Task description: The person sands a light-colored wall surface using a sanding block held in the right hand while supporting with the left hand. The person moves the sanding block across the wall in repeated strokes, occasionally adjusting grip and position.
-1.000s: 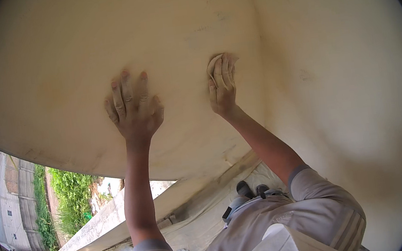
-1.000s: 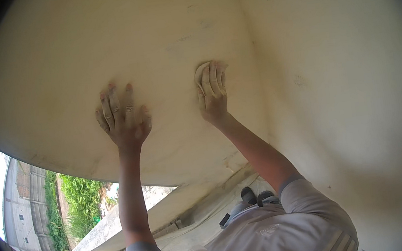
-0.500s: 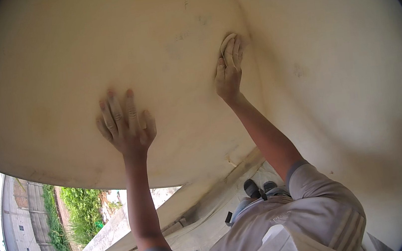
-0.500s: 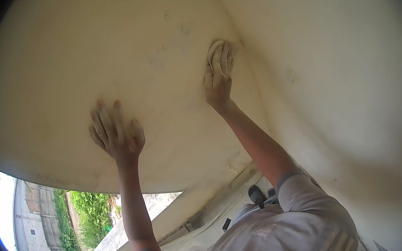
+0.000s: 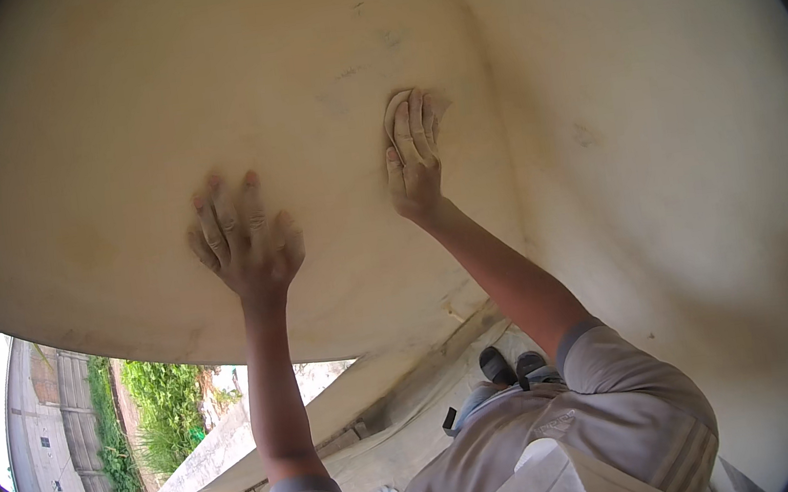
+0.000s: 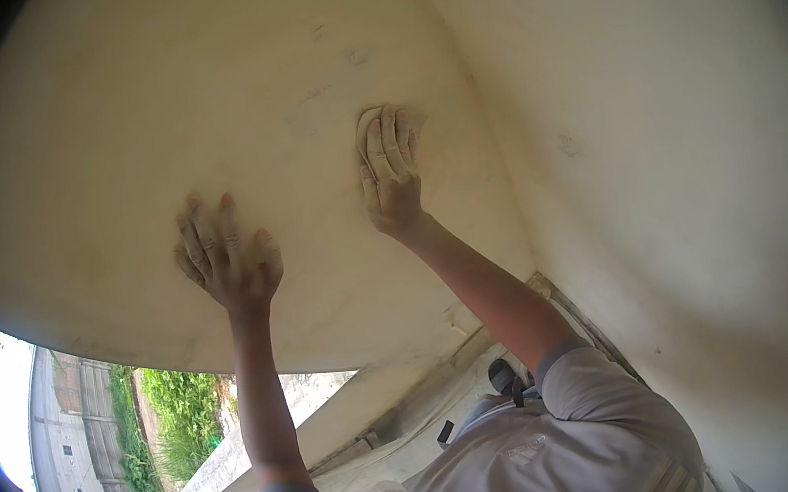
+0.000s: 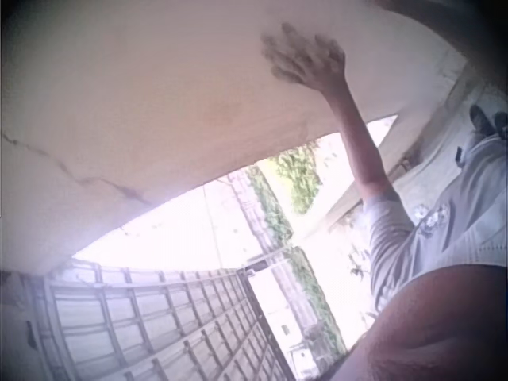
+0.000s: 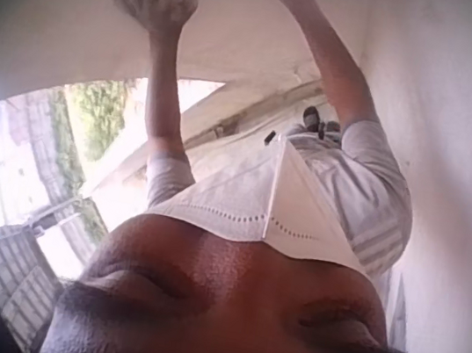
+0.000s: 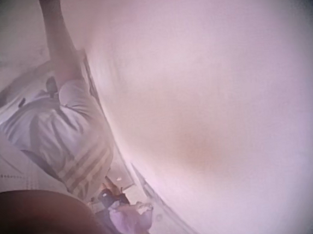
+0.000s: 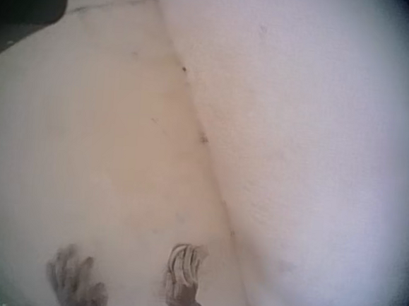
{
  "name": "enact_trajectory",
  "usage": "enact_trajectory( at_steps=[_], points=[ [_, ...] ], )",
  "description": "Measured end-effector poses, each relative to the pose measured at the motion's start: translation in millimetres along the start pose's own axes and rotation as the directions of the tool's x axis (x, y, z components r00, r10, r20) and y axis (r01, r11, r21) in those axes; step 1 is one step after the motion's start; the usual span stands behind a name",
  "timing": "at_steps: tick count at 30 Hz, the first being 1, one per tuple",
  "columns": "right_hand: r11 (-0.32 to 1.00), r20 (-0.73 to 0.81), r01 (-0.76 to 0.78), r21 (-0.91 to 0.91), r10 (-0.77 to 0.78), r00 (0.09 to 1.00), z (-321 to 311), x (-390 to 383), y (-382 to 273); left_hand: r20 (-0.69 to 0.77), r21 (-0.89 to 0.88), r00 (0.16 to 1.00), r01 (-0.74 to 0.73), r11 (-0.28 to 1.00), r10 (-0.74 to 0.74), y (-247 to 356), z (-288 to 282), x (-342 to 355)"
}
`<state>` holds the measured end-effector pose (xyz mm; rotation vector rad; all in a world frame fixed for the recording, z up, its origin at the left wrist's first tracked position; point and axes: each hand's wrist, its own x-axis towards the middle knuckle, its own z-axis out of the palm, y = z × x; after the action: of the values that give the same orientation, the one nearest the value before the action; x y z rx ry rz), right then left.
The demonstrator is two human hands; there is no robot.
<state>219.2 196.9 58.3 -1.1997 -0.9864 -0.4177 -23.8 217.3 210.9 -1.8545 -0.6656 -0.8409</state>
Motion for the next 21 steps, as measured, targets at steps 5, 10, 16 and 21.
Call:
enact_trajectory(
  at_steps=[5, 10, 16, 21],
  points=[
    [0.986, 0.036, 0.019, -0.163, -0.013, 0.999, -16.2, -92.7, 78.3, -0.004, 0.021, 1.000, -0.008, 1.000, 0.008, 0.9, 7.0, 0.6],
    [0.967, -0.220, -0.246, 0.067, 0.255, 0.942, 7.3, -24.2, 14.2, 0.047, 0.068, 0.999, 0.005, 0.998, -0.008, 9.3, 11.1, -14.5],
    [0.930, 0.150, 0.366, 0.015, -0.364, 0.919, 46.0, -4.4, -95.0, 0.068, 0.050, 0.998, -0.015, 0.999, 0.011, -4.8, 11.4, -47.7],
    [0.901, 0.426, 0.433, -0.022, -0.383, 0.819, -1.0, -114.6, 6.2, 0.075, 0.083, 0.978, 0.187, 0.979, -0.194, -53.2, -0.7, -121.4]
  ],
)
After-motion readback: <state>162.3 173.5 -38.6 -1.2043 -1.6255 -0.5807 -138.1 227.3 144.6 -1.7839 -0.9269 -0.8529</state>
